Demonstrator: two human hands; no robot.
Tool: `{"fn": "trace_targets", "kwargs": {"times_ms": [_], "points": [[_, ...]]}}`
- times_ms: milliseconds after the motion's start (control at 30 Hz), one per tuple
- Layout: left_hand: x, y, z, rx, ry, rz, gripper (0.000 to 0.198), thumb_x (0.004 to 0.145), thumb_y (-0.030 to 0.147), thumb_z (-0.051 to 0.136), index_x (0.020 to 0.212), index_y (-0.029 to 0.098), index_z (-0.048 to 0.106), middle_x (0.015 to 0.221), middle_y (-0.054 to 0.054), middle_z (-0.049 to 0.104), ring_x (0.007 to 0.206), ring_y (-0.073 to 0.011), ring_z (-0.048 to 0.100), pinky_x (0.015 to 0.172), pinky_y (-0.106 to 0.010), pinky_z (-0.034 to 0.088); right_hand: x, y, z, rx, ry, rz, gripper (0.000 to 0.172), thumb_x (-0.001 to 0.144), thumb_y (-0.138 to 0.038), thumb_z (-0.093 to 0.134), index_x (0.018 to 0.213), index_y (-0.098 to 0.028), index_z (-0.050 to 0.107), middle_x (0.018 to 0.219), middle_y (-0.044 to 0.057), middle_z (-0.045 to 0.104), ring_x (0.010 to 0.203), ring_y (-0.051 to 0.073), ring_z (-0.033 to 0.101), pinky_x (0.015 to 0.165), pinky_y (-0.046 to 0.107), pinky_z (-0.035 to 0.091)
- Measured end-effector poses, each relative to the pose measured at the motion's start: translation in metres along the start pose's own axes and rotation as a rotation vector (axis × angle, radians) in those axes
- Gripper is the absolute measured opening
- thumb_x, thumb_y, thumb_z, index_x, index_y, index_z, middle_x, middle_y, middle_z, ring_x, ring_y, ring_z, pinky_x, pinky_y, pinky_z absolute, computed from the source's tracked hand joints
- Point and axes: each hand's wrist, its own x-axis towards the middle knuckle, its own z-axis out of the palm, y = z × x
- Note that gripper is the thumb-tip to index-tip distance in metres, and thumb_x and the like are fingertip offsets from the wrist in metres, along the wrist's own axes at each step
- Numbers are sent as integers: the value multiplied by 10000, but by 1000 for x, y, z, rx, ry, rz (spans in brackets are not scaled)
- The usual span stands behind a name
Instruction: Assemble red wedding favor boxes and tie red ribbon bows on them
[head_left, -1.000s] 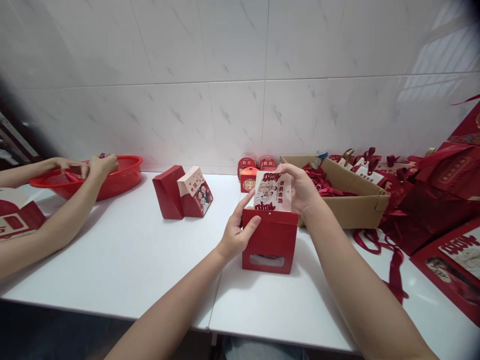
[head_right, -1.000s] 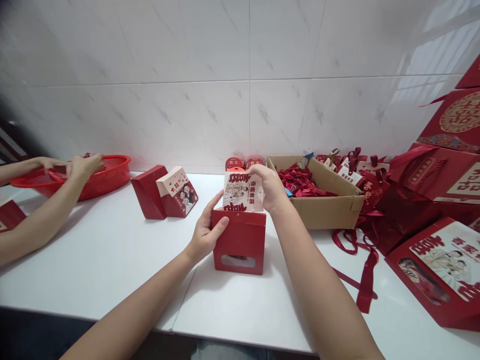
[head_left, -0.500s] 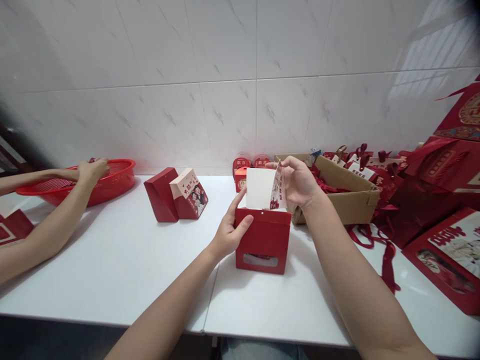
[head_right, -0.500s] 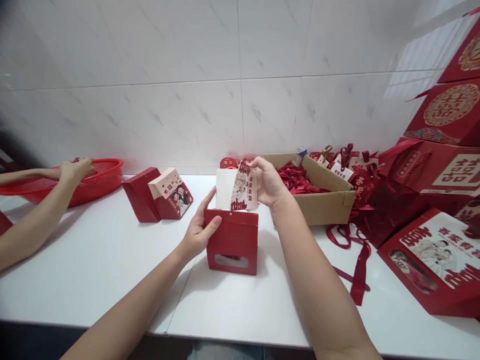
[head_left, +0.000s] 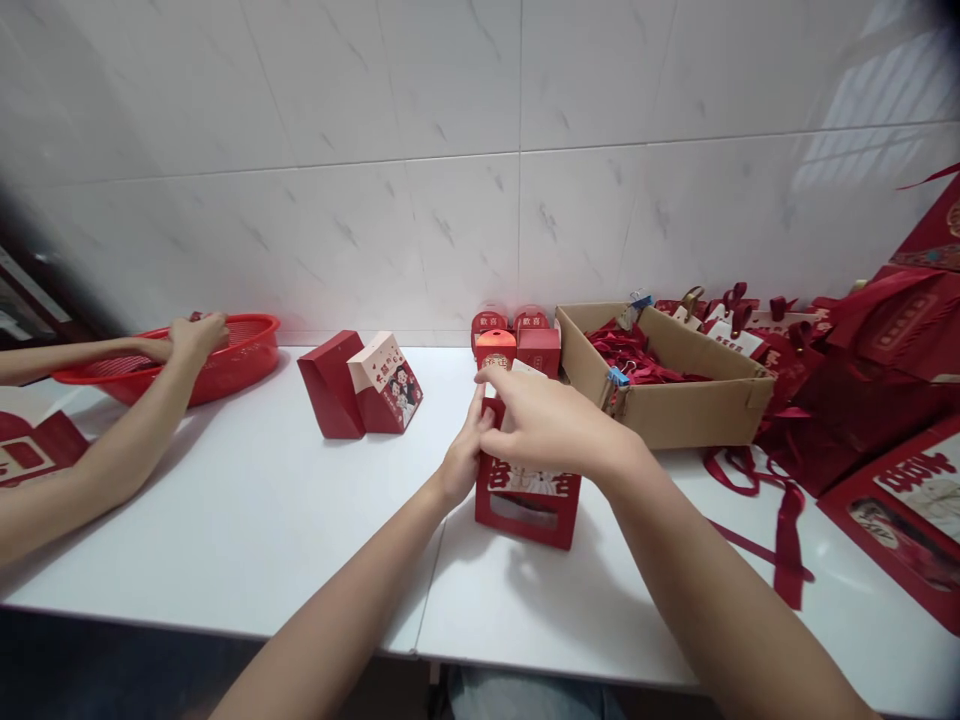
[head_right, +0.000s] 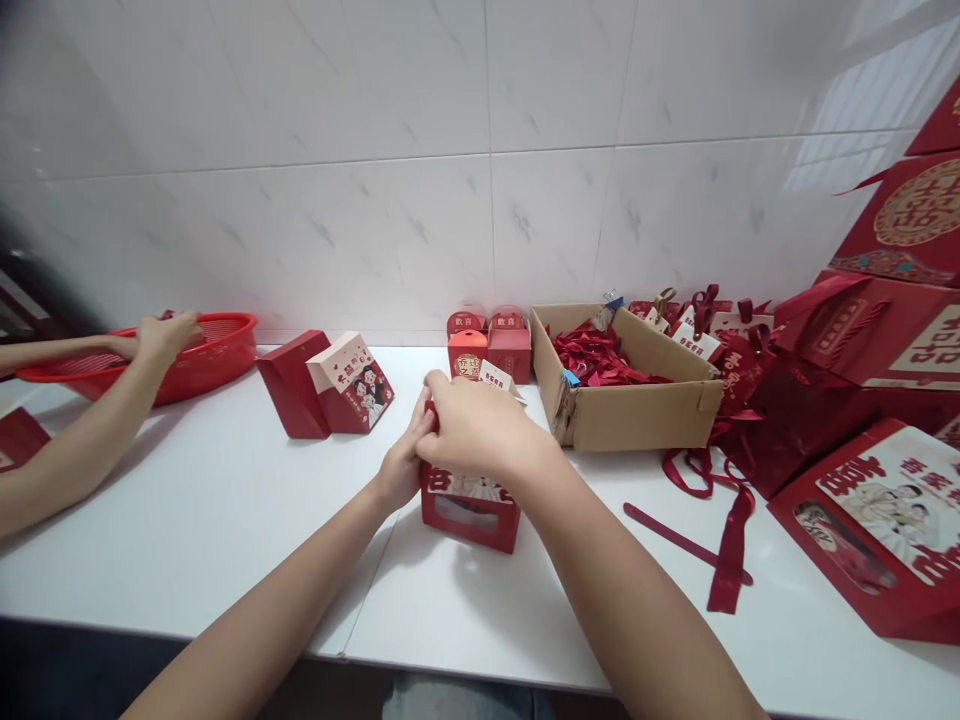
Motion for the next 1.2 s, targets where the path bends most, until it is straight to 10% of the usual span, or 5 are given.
{"fn": "trace_targets", "kwargs": {"times_ms": [267, 567, 867, 1200], "points": [[-7, 2, 3, 30, 51, 135, 593, 857, 424, 534, 1396, 323, 309, 1438, -52, 394, 1261, -245, 448, 1013, -385, 407, 11, 21, 9, 73, -12, 10, 315, 723, -155, 581, 1005, -206, 451, 974, 81, 603, 784, 191, 568, 543, 262, 385], [-7, 2, 13, 53, 130, 121, 219, 835, 363, 578, 1014, 249, 526, 954, -12, 615, 840, -166, 609, 790, -326, 499, -19, 49, -17, 120, 37, 80, 288, 740, -349, 670, 965, -213, 553, 952, 59, 624, 797, 192, 588, 587, 261, 430], [-9, 1, 15, -19, 83, 123, 250, 866, 364, 522, 1096, 267, 513, 988, -23, 605, 844, -172, 594, 782, -330, 501, -35, 88, 44, 901, 392, 159, 250, 794, -444, 615, 851, -204, 568, 730, -20, 556, 620, 98, 520, 553, 213, 444], [-10, 0, 17, -40, 50, 166, 443, 872, 366, 525, 1276, 298, 356, 1016, -37, 596, 865, -167, 602, 763, -313, 514, -26, 64, 61, 1068, 414, 240, 258, 674, -396, 751, 744, -179, 632, 677, 2, 618, 609, 124, 562, 556, 234, 476]]}}
